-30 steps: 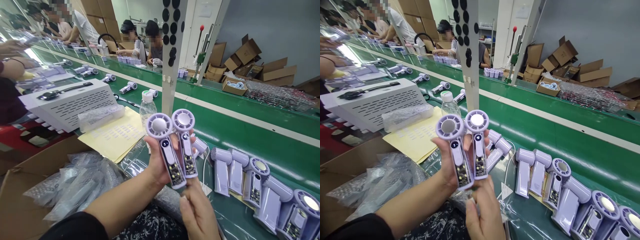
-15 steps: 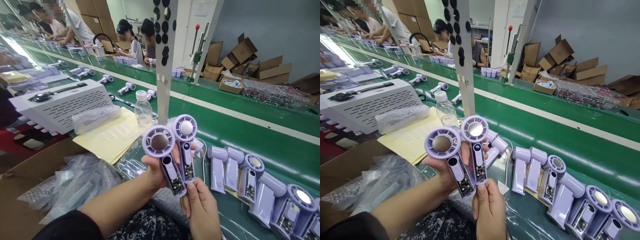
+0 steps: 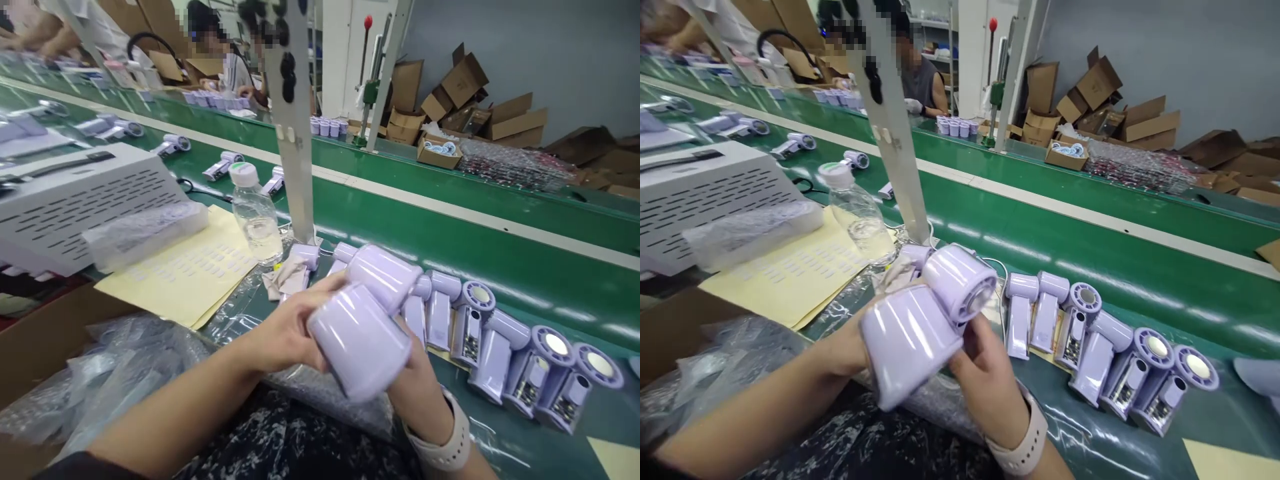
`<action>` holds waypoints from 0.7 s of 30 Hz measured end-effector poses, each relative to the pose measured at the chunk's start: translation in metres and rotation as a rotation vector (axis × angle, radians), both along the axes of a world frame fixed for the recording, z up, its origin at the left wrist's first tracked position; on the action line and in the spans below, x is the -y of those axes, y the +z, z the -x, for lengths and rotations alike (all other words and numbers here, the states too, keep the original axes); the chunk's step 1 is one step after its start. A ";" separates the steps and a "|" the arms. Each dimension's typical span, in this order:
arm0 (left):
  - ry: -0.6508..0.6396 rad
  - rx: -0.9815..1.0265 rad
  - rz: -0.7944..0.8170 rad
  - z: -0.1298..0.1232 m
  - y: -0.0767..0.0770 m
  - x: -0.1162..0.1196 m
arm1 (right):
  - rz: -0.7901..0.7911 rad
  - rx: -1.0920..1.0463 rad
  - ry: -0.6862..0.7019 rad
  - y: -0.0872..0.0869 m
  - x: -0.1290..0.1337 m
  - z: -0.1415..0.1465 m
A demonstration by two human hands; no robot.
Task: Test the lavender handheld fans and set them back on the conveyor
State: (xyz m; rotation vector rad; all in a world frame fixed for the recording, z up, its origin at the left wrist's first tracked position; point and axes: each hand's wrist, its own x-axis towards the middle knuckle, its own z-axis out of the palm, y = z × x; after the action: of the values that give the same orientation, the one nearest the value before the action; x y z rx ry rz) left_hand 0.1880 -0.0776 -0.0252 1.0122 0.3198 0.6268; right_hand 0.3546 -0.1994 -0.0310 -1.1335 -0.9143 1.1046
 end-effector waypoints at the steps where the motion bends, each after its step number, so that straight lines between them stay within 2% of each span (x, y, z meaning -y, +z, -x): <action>1: 0.023 -0.029 0.005 0.001 -0.005 -0.001 | 0.014 -0.040 -0.009 0.001 0.000 -0.006; 4: 0.078 -0.016 0.066 -0.007 -0.014 0.001 | 0.058 -0.114 -0.159 0.002 0.005 -0.023; 6: 0.049 0.051 0.137 -0.016 -0.011 0.007 | 0.061 -0.151 -0.202 0.002 0.009 -0.029; 12: -0.161 0.146 0.152 -0.038 0.003 0.028 | 0.011 -0.164 -0.136 0.005 0.026 -0.029; 16: -0.137 0.086 0.076 -0.043 -0.002 0.030 | 0.057 -0.186 -0.169 -0.002 0.031 -0.028; 21: -0.195 0.011 0.052 -0.039 -0.007 0.030 | 0.076 -0.234 -0.151 -0.012 0.028 -0.026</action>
State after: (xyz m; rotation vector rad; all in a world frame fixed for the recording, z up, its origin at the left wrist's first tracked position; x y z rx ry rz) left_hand 0.2271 -0.1074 -0.0324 0.9761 0.2232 0.4456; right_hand 0.3807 -0.2274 -0.0430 -1.0901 -0.5991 1.1279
